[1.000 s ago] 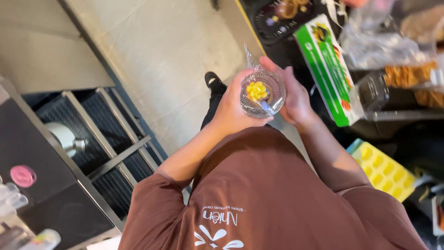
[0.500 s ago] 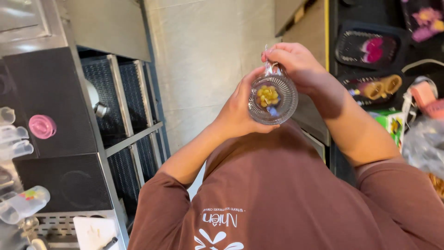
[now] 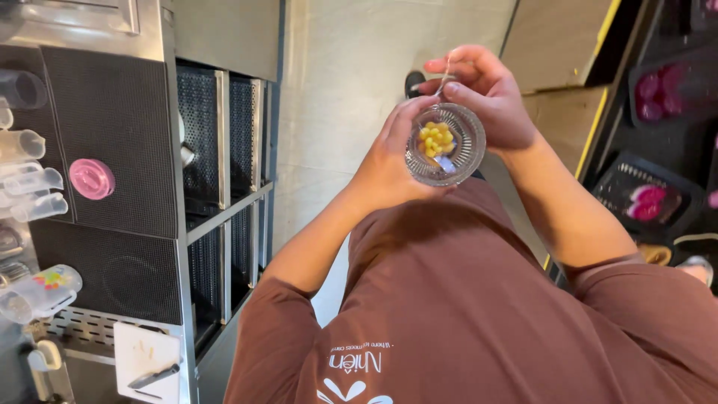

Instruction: The person wraps individual desserts in plastic wrap and places them into a refrigerated display case.

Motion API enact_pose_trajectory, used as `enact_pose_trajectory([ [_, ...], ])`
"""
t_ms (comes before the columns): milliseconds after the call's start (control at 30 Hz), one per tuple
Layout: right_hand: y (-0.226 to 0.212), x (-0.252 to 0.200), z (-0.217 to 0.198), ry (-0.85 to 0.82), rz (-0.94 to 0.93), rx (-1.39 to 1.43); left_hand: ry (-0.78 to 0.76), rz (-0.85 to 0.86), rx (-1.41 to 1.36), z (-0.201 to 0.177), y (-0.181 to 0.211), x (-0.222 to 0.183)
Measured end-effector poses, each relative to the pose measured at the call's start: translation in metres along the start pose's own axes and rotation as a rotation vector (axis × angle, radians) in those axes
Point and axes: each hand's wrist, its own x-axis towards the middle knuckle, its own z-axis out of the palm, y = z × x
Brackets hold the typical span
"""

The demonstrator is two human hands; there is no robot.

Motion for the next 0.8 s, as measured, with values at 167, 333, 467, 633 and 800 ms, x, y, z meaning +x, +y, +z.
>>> enact_pose_trajectory([
  [167, -0.025, 0.088, -0.055, -0.016, -0.096, 0.105, 0.052, 0.032, 0.042, -0.024, -0.015, 0.096],
  [333, -0.070, 0.171, -0.115, -0.074, -0.127, 0.092, 0.126, 0.017, 0.050, -0.052, -0.019, 0.216],
  [467, -0.125, 0.238, -0.128, -0.101, -0.146, 0.124, 0.194, 0.047, 0.051, -0.067, -0.035, 0.310],
  [633, -0.188, 0.321, -0.135, -0.087, -0.248, 0.142, 0.219, 0.048, 0.024, -0.079, -0.043, 0.429],
  [800, -0.244, 0.397, -0.161, 0.104, -0.352, 0.128, 0.192, 0.089, -0.010, -0.088, -0.059, 0.549],
])
